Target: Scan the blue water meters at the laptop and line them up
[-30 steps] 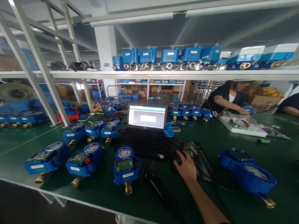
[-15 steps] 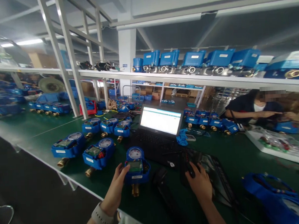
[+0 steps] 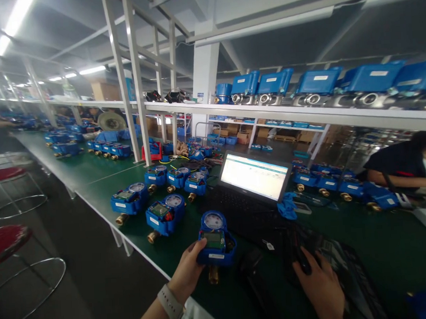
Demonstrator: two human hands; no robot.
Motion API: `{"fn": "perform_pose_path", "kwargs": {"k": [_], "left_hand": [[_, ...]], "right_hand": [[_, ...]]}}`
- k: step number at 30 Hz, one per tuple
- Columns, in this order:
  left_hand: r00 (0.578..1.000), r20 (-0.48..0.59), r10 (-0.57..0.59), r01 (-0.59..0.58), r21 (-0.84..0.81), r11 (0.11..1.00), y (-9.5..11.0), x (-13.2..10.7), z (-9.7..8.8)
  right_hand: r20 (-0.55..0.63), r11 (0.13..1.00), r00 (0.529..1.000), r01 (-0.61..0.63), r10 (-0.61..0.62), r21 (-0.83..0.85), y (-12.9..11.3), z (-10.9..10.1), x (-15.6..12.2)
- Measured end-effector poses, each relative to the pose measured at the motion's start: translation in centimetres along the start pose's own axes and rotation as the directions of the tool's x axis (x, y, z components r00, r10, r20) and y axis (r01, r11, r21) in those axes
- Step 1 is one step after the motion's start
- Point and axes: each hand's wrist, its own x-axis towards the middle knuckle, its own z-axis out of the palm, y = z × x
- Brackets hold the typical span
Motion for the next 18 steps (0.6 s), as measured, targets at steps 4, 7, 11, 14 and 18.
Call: {"fn": "perform_pose_path", "kwargs": {"k": [4,7,11,14,18], "left_hand": [[0.999,0.039,-0.015,0.014,0.019,1.0,0.2,-0.1,0.2],[0.999,0.042,-0.013,0.013,0.003,1.0,0.0,0.0,0.1],[0.999,0.038,-0.003,0.003,0.002,1.0,-0.1,0.0,0.0],[1.0,0.025,-0.013,0.013,0.007,1.0,0.3,-0.4,0.2],[1.0,-0.005,-0.025,0.025,0.004,1.0,1.0,-1.1,1.0]], "right_hand": [[-0.017,1.0,1.0,-0.023,0.023,-0.012,0.5,0.3,0.0],[-0.014,0.999,1.0,0.026,-0.026,-0.023,0.7,0.3,0.1],[-0.007,0.998,0.999,0.037,-0.037,-0.057,0.5,0.2,0.2],[-0.011,0.994,1.0,-0.024,0.023,-0.107,0.1,0.0,0.1],[0.001,0.992,0.999,-0.035,0.036,-0.125,-0.3,-0.2,0.1]]}}
